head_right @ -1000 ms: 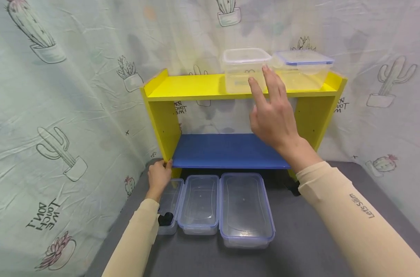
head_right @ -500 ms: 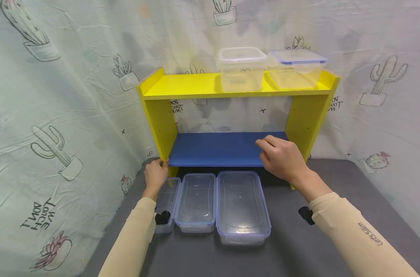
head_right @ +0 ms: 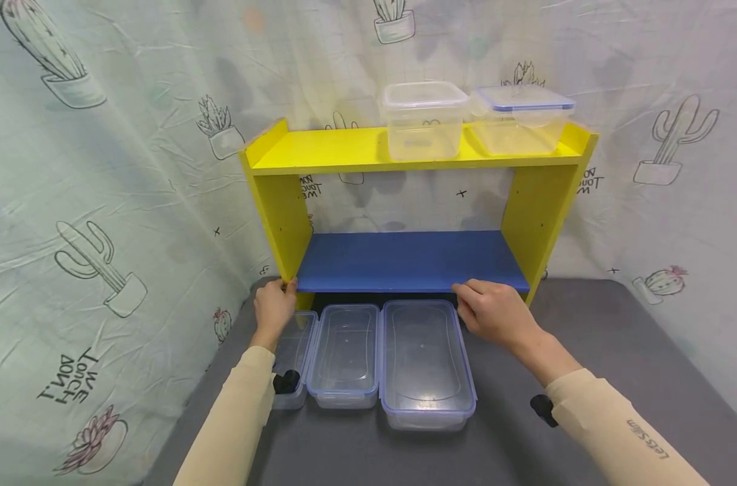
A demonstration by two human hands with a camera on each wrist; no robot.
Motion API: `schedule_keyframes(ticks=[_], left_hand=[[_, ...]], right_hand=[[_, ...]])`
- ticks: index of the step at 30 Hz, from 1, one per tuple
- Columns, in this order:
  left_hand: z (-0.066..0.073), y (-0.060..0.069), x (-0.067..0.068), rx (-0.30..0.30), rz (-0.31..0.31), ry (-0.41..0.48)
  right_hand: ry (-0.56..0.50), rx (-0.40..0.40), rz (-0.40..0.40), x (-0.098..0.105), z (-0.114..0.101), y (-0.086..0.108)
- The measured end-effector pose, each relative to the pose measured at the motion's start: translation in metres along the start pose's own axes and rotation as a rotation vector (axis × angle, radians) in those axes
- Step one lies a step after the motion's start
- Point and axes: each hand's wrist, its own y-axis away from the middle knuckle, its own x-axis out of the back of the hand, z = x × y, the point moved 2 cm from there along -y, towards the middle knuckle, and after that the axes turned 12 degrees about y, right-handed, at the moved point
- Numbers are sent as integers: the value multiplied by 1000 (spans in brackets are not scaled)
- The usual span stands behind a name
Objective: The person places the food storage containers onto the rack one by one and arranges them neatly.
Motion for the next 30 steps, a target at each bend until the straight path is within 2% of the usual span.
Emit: schedule_keyframes(ticks=[4,8,13,18,21,26,30], left_hand=[[1,1,-1,9,-7,-2],[2,2,-2,14,-14,-1],[4,3,-3,9,-2,-7],[4,3,-3,9,0,-9],[4,3,-2,12,-5,-5],[4,2,0,26,-8,-1],[4,2,0,20,-6,-8]], right_hand=[[-31,-52,-78,-8,-10,15],[-67,-178,-219,-13,-20,34],[-164,-379,-384,-20,-33,60],[-347,-647,-599,-28,-44,84],[-458,-778,-691,-31,-50,94],[-546,-902,-785,-33,-60,105],[-625,-988,-816,-32,-69,113]])
